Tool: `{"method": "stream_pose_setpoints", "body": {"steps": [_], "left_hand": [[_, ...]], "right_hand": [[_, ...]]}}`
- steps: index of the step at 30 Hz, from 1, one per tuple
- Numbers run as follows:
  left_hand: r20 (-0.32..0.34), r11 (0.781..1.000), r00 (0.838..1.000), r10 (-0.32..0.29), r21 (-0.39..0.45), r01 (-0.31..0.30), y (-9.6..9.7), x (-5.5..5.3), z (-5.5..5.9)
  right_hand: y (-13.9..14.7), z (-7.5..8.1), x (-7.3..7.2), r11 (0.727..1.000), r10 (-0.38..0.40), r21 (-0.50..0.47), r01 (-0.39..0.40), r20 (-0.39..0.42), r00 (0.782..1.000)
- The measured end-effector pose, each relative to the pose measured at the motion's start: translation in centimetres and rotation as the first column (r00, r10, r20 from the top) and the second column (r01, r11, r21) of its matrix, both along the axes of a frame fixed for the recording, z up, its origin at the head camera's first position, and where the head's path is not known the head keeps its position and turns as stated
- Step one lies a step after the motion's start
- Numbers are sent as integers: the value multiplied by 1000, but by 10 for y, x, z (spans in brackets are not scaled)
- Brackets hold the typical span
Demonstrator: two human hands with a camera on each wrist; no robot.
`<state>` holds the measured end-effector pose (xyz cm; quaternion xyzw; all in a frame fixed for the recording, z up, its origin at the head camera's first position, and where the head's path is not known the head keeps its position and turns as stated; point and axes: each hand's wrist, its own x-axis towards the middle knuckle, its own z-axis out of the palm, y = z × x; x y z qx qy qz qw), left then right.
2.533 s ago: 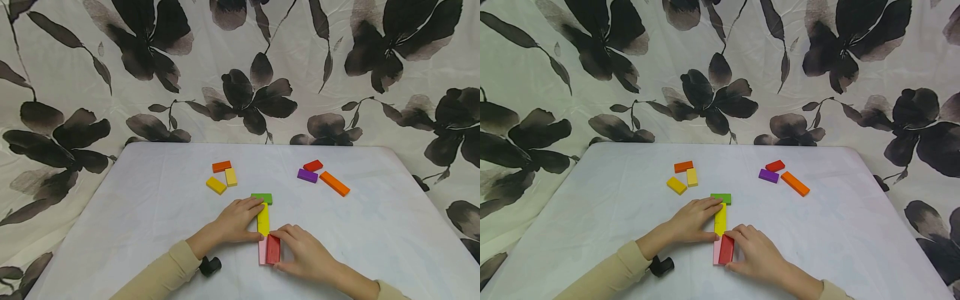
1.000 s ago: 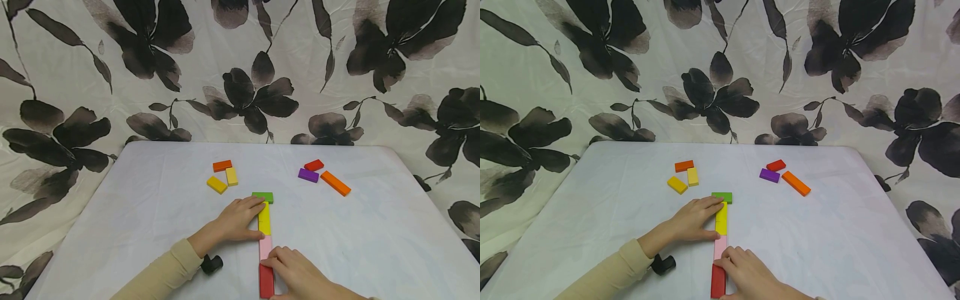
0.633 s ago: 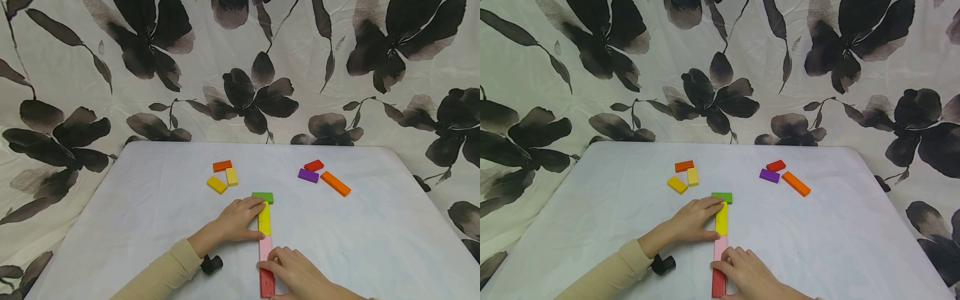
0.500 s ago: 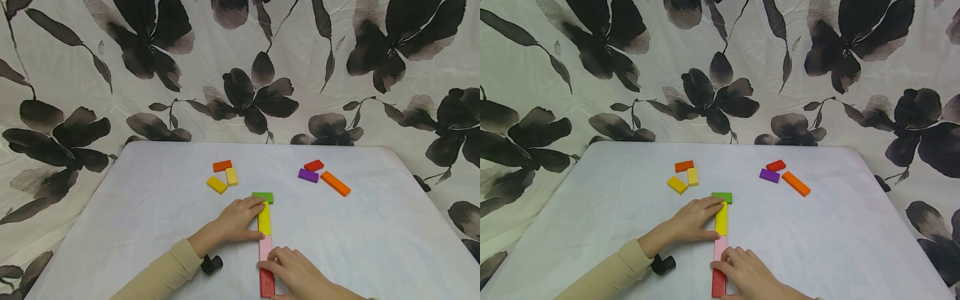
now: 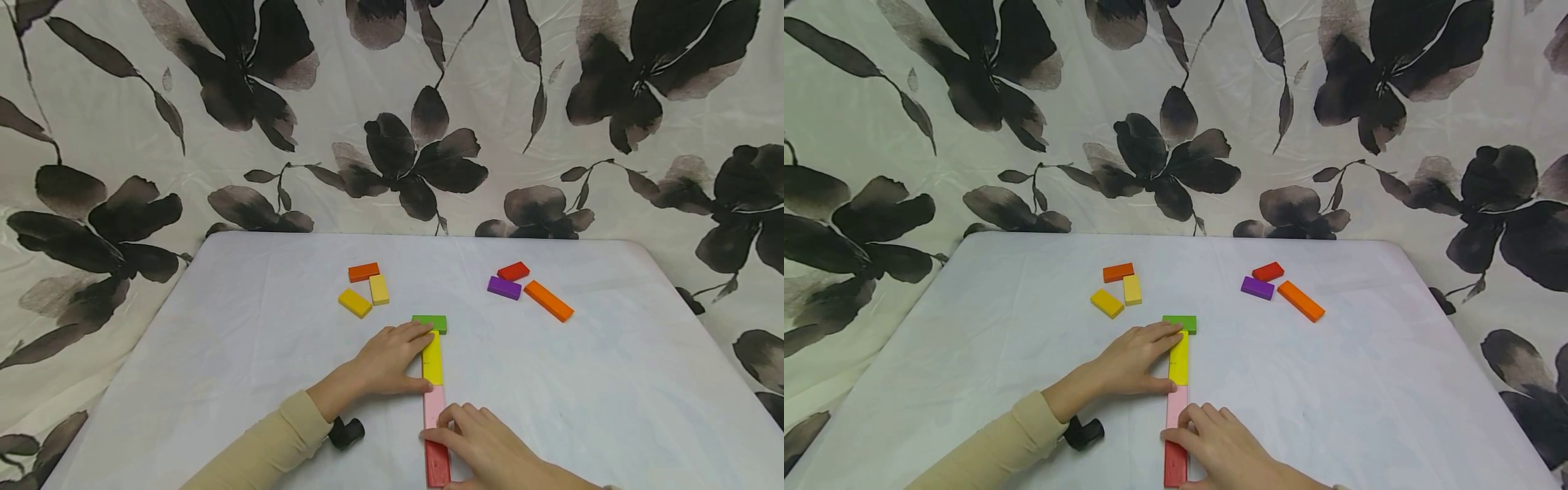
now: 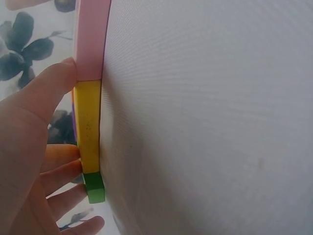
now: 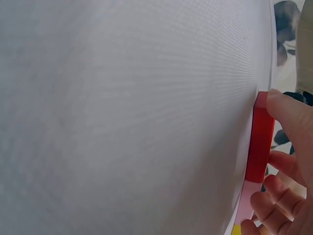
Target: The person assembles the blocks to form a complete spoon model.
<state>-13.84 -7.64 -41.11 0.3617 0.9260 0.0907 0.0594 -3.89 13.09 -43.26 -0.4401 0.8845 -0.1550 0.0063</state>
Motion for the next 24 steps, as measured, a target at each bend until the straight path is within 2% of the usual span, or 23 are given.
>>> {"method": "stream_pose_setpoints", "body": {"steps": [10,18,24], "left_hand": [[0,1000,1000,3,-7,-3,0,-1,0],[-1,1000,1000,7,-9,-7,1,-1,0],[-5,1000,1000,7,-5,-7,0,1,0]], "right_hand": [[-1,1,0,1000,2,5,-2,-13,1000],[-2,1,0,1000,-10,-1,10,26,1000],[1,5,1,999,-2,-36,2,3,1000]]}}
